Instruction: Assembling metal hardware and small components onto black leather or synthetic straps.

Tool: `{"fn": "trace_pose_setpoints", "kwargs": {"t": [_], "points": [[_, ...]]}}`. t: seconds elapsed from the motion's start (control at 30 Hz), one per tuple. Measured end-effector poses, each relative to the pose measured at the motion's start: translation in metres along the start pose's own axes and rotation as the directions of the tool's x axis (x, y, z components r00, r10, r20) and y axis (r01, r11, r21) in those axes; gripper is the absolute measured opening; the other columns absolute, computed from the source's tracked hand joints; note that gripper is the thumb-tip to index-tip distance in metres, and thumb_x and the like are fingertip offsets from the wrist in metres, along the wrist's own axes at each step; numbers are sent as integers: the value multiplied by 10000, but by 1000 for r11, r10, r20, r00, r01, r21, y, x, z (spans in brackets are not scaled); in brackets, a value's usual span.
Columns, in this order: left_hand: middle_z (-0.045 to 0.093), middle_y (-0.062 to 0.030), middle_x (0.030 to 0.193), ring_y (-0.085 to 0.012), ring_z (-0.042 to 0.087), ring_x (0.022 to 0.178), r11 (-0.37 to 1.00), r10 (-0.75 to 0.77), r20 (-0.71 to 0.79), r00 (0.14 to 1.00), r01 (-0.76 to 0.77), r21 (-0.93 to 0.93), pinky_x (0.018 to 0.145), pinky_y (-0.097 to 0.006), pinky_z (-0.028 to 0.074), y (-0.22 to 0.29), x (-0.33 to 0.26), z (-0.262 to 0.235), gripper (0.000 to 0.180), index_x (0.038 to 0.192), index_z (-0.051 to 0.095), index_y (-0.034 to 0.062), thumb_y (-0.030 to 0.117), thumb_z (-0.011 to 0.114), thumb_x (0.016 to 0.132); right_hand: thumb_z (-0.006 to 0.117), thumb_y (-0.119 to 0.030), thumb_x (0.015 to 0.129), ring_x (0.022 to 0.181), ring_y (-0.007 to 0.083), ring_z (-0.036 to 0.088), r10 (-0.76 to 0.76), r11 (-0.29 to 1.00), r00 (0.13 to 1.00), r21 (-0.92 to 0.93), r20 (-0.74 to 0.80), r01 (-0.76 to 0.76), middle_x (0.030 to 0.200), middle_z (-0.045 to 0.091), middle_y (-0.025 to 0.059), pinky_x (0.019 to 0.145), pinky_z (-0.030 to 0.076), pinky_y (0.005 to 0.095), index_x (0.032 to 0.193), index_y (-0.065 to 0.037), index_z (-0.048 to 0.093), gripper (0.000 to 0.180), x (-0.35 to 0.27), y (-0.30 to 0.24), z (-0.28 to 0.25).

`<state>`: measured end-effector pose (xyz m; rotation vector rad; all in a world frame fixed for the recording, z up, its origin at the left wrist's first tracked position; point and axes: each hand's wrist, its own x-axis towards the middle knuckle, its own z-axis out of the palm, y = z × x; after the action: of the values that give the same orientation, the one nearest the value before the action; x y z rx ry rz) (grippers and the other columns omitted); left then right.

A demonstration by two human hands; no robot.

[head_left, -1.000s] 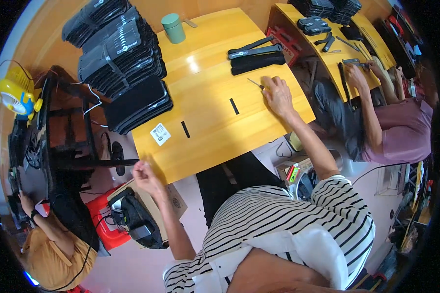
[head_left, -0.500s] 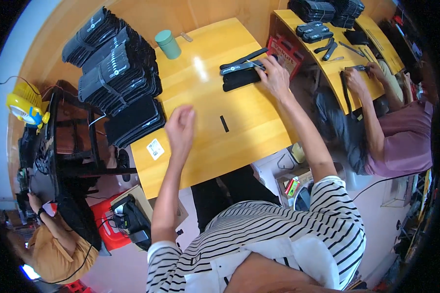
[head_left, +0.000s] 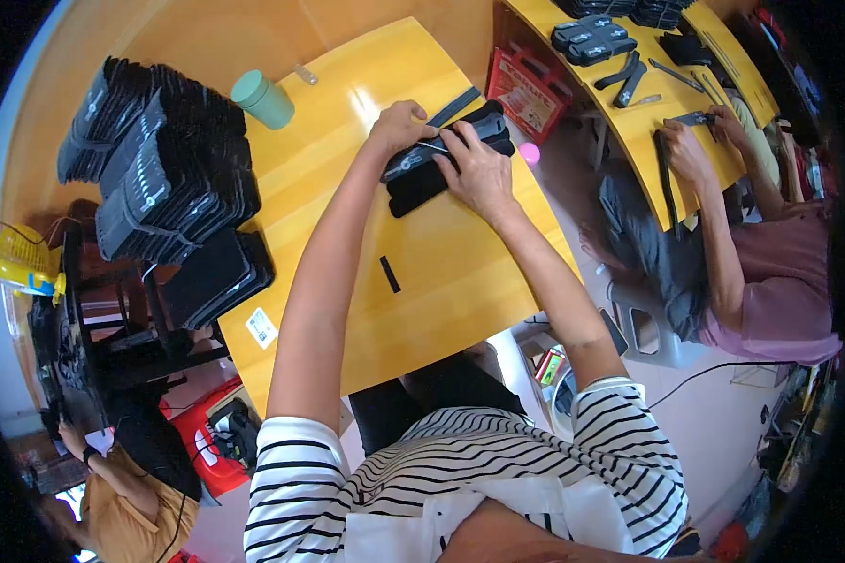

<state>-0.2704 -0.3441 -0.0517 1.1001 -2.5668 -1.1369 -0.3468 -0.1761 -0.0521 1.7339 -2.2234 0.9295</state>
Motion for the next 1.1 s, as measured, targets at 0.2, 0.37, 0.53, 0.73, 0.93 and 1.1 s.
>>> {"fn": "trace_pose_setpoints", "kwargs": {"t": [0.2,0.37,0.53,0.73,0.93,1.1], "points": [[585,-85,738,-182,549,695,991,-108,282,953,125,-44,629,-333,448,-13,24,-21,272,865,585,8,250,659,766,618,-267,781,664,255,628,1,1000,999,4,-37,0,1064,563,81,547,501,339,1023,-78,565,311,1,0,5],[596,-201,808,-339,587,789,990,-34,-412,910,-26,-139,719,-400,453,-3,15,-38,338,958,498,1,275,599,789,599,-263,798,635,252,622,47,998,999,-43,23,-46,979,571,71,530,494,340,985,-75,565,268,0,4,4],[584,-72,714,-110,542,574,883,92,-414,905,-267,-387,526,-249,442,22,7,-67,210,969,463,41,188,554,850,593,-257,803,621,249,615,9,997,1000,-70,14,-8,916,562,56,518,488,341,945,-80,561,229,2,-2,3],[581,-65,708,-116,544,542,853,-18,7,1000,19,-522,469,-233,456,14,-13,-52,175,965,452,57,162,547,862,611,-204,778,694,234,631,-31,999,996,-35,-81,28,1057,580,40,541,496,318,1029,-111,577,269,-5,5,5],[587,-74,740,-129,560,606,773,-85,76,994,114,-624,536,-249,479,-14,-22,-28,169,964,464,46,168,539,875,633,-212,745,668,268,633,-35,999,999,9,-42,35,1169,546,74,561,512,346,1093,-109,552,372,1,-4,-2],[569,-86,720,-129,553,598,694,-72,173,982,174,-699,543,-260,485,-14,-22,-22,194,958,456,37,183,549,870,577,-334,799,619,292,619,-80,994,993,-69,92,86,989,589,95,533,507,367,961,-82,574,299,22,-20,0]]}}
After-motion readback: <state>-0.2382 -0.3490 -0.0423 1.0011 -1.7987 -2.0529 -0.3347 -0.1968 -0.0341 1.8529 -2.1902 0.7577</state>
